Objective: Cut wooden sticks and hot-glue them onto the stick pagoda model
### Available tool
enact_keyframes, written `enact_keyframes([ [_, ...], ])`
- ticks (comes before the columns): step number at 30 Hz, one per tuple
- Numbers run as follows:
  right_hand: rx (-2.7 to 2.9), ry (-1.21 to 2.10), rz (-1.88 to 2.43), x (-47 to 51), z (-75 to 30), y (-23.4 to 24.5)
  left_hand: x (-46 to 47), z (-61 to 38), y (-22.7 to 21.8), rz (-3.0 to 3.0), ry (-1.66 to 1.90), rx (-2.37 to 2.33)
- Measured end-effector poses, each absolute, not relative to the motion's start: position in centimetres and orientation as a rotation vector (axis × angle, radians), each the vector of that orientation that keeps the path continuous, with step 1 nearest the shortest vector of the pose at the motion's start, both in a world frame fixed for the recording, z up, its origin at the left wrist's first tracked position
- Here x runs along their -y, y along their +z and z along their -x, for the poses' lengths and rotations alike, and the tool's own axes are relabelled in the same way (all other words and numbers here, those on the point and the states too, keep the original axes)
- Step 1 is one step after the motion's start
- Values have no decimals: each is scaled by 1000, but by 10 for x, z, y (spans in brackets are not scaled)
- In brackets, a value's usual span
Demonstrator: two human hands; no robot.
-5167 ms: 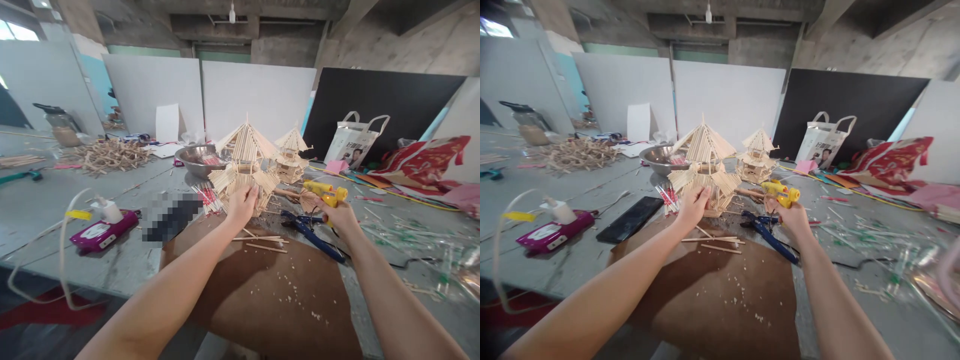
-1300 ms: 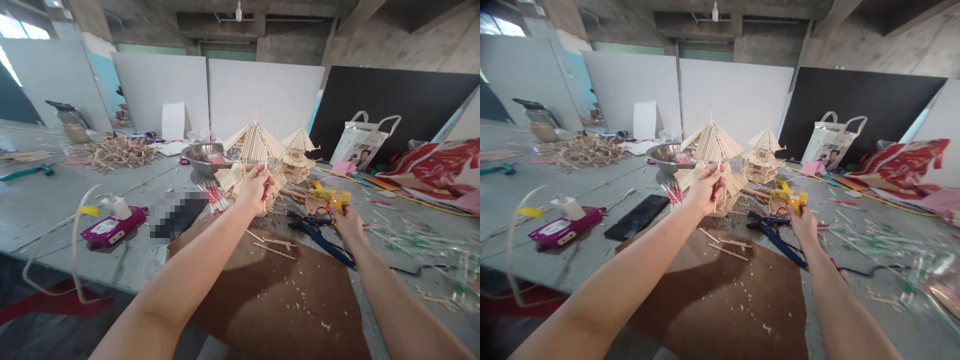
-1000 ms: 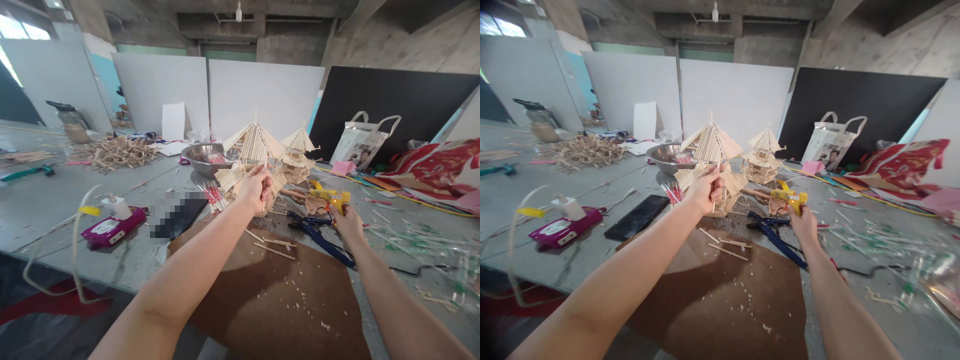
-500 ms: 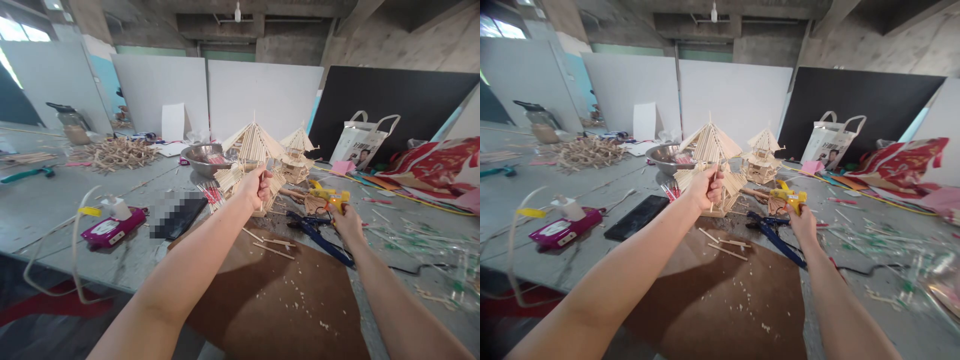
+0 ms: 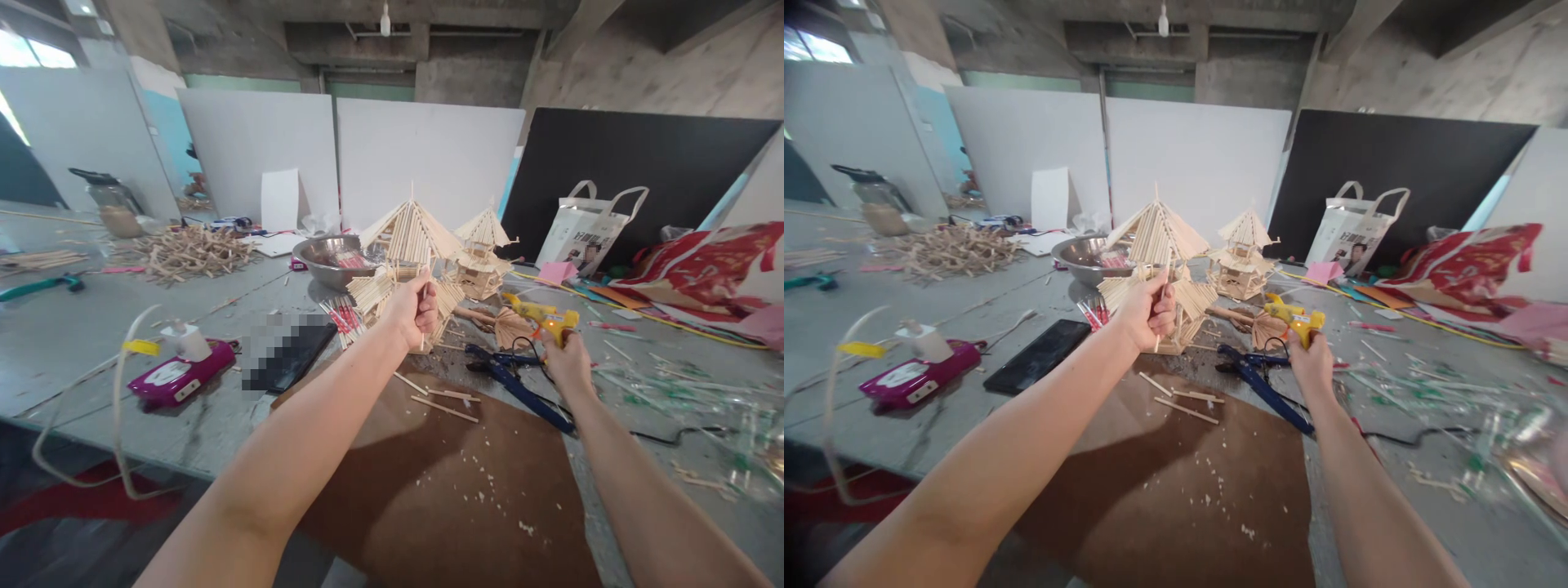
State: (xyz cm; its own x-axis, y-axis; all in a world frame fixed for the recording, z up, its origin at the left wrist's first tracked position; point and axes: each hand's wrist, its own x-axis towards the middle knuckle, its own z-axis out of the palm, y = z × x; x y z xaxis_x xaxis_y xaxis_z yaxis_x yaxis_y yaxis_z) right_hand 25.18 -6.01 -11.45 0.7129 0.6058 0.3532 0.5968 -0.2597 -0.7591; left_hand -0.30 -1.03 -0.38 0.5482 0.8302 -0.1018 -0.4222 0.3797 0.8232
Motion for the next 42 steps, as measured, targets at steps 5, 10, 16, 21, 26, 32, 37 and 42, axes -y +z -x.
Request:
enact_keyframes([
  [5,873,-70,1927,55,-261,-121,27,7,-23,-939,864,-602],
  [10,992,-184,1971,56,-275,-125,40,9,-40,-1226,958,-666],
  [16,1084,-214,2278,63,-270,-122,34,2,-51,-1300,945,-751],
  [21,1178,-195,2425,64,-264,-122,33,-2,-58,-1335,891,-749],
  [26,1361,-390,2361,70,-248,-96,30,1,-63,-1498,912,-809],
  [32,2070,97,2385,83,-208,-77,24,5,-68,-1583,933,-815],
  [37,2076,85,2376,79,-204,-86,25,4,-70,-1594,932,-805],
  [42,1728,106,2126,74,-213,-82,26,5,-70,-1598,930,-762],
])
